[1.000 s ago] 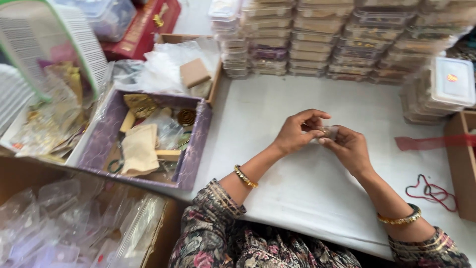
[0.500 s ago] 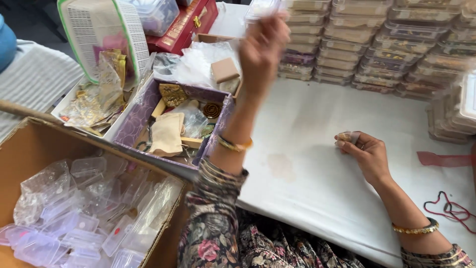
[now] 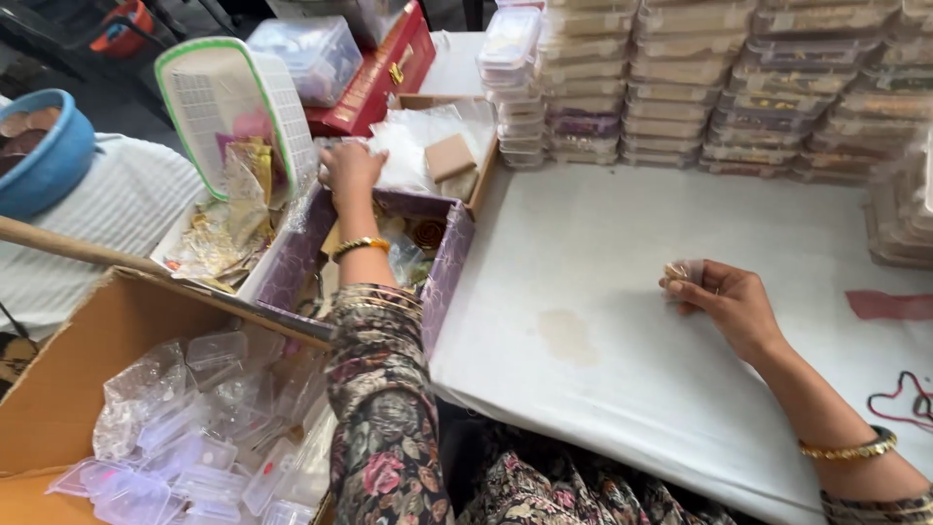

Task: The person organizes jewelry by folding a gold-patterned fabric and placing it into a small plastic container, which is then stacked with others. They also handle a beaded necklace, separating a pendant from the chain and placing the components into a box.

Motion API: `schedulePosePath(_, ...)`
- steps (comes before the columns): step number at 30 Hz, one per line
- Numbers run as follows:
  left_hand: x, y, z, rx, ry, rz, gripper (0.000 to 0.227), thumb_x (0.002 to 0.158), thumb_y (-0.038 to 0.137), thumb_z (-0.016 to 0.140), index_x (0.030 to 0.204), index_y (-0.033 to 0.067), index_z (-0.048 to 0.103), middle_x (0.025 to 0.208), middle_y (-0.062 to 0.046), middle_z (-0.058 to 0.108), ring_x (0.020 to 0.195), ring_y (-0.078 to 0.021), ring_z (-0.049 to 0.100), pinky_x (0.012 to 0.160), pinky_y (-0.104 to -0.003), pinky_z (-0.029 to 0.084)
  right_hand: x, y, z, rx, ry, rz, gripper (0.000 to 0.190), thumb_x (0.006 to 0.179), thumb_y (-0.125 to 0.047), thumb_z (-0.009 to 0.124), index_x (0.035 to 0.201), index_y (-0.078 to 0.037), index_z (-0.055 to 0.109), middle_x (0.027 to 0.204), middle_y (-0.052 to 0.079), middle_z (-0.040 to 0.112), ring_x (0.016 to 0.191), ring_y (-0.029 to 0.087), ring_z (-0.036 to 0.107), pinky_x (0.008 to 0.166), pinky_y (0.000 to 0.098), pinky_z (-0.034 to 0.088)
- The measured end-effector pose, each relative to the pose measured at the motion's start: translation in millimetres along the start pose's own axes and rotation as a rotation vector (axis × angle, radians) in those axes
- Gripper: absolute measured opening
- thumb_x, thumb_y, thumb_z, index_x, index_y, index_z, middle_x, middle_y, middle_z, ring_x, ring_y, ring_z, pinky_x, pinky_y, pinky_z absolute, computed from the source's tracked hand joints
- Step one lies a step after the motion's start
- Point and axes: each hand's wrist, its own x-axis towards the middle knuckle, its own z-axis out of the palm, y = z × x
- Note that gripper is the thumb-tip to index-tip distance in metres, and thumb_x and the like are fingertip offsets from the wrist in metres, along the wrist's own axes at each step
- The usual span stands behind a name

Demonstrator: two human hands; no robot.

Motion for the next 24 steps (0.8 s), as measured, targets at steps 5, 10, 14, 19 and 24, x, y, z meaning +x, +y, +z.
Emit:
schedulePosePath(5, -27, 26, -6, 0.052, -0.006, -0.04, 0.051, 0.085, 0.059, 0.077, 0.109, 0.0139, 0.077, 0.146, -0.011, 0.053, 0.145, -0.0331, 0.032, 0.116, -0.066, 0.027, 2, 3, -4, 0.02, -0.02, 0.015, 0.035, 0.094, -0.013, 0.068, 0.125, 0.004, 0.07, 0.109, 0.015, 0.077, 0.094, 0.021, 0.073, 0.078, 0.0354, 0.06)
schedulePosePath(10, -12, 23, -37, 0.023, 0.184, 0.073, 0.037, 0.083, 0.047, 0.08, 0.098, 0.0133, 0.078, 0.137, -0.012, 0.057, 0.129, -0.0324, 0.045, 0.103, -0.056, 0.041, 5, 8, -7, 0.006, -0.045, 0.009, 0.036, 0.093, -0.012, 0.068, 0.125, 0.004, 0.069, 0.109, 0.016, 0.077, 0.095, 0.022, 0.074, 0.078, 0.0365, 0.061)
schedulePosePath(14, 16, -9, -93, -0.423, 0.304, 0.256, 0.017, 0.091, 0.028, 0.076, 0.084, 0.013, 0.078, 0.083, -0.005, 0.077, 0.074, -0.0197, 0.072, 0.072, -0.036, 0.057, 5, 7, -7, 0.006, -0.044, 0.021, 0.036, 0.092, -0.011, 0.069, 0.125, 0.005, 0.069, 0.11, 0.017, 0.077, 0.095, 0.023, 0.073, 0.079, 0.0378, 0.06)
schedulePosePath(19, -5, -76, -167, -0.673, 0.377, 0.141, 0.01, 0.091, 0.013, 0.068, 0.087, 0.0152, 0.075, 0.077, 0.001, 0.078, 0.06, -0.008, 0.072, 0.057, -0.025, 0.061, 1, 6, -5, -0.055, -0.034, 0.019, 0.036, 0.094, -0.011, 0.069, 0.125, 0.007, 0.069, 0.11, 0.018, 0.076, 0.097, 0.023, 0.072, 0.08, 0.038, 0.058)
schedulePosePath(24, -7, -188, -166, -0.568, 0.331, 0.136, 0.004, 0.09, 0.008, 0.075, 0.094, 0.0079, 0.076, 0.076, -0.001, 0.075, 0.065, -0.0097, 0.071, 0.06, -0.024, 0.053, 1, 7, -4, -0.134, 0.018, 0.006, 0.036, 0.096, -0.01, 0.066, 0.128, 0.008, 0.066, 0.111, 0.018, 0.075, 0.102, 0.025, 0.072, 0.084, 0.0377, 0.059)
